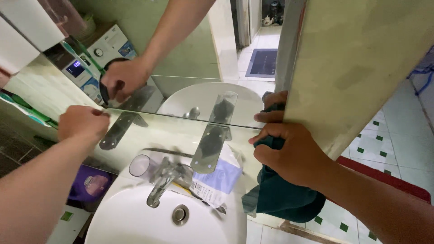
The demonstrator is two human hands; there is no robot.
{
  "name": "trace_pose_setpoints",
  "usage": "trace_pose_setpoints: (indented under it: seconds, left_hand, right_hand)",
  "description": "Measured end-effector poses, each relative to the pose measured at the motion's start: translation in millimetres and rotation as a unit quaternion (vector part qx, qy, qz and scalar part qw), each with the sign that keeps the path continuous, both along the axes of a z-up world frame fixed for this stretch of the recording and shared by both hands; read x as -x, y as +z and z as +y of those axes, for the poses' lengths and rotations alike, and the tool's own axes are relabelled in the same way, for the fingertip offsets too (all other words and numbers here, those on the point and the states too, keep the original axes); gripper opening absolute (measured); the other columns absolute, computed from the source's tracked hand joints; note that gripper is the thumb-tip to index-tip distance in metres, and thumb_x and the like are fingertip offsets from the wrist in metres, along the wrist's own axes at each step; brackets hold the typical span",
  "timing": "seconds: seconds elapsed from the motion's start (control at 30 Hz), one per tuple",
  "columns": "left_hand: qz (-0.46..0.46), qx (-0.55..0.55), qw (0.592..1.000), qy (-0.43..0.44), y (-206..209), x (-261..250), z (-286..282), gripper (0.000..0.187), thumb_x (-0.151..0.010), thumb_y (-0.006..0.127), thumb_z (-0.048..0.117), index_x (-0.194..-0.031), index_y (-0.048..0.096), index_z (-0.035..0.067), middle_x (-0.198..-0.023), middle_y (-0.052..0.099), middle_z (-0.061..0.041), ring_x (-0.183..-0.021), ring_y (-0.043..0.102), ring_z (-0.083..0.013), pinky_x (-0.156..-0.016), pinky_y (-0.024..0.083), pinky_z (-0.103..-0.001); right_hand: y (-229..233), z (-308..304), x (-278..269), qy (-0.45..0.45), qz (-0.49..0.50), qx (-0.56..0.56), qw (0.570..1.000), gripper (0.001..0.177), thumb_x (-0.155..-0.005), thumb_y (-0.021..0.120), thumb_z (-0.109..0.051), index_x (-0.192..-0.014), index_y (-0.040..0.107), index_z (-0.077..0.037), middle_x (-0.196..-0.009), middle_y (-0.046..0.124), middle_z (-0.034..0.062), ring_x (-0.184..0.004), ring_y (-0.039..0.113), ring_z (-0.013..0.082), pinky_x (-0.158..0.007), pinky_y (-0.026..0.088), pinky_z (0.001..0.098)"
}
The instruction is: Cleaning a glass bathroom shelf using a cleaning agent and a cloth.
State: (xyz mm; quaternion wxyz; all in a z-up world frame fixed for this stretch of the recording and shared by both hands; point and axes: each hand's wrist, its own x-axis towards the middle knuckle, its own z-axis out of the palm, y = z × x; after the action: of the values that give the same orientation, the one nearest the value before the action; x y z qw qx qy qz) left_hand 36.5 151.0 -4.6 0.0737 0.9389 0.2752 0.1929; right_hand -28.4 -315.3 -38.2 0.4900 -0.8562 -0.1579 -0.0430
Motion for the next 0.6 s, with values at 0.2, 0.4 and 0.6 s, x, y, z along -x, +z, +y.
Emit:
trace_pose_setpoints:
  seconds: [0.2,0.4,0.6]
  left_hand:
    - [0.002,-0.003,0.999,-0.05,-3,7,-72,0.029,-0.08,0.075,0.032,-0.093,0.079,0.007,-0.095,0.075,-0.02,-0.091,0.072,-0.041,-0.084,0.058,-0.051]
    - [-0.044,0.029,0.991,-0.126,-3,42,-172,0.02,-0.084,0.067,0.027,-0.088,0.082,0.014,-0.091,0.074,-0.02,-0.087,0.071,-0.0429,-0.084,0.058,-0.052]
    - [-0.054,0.089,0.98,-0.171,-1,73,-259,0.021,-0.086,0.067,0.027,-0.085,0.078,0.01,-0.099,0.07,-0.015,-0.093,0.068,-0.0398,-0.082,0.055,-0.053]
  right_hand:
    - [6,1,2,-0.007,0.028,-0.007,1.0,0.021,-0.07,0.073,-0.015,-0.088,0.08,-0.009,-0.139,0.066,0.0015,-0.131,0.059,0.0149,-0.107,0.044,0.0315]
    - [9,1,5,-0.001,0.026,0.0,1.0,0.022,-0.07,0.073,-0.018,-0.088,0.082,-0.009,-0.139,0.066,0.0007,-0.132,0.057,0.0151,-0.108,0.041,0.0316]
    - [7,1,5,0.002,-0.01,0.015,1.0,0.02,-0.071,0.074,-0.018,-0.086,0.083,-0.007,-0.136,0.068,0.0032,-0.122,0.062,0.0167,-0.103,0.044,0.0308]
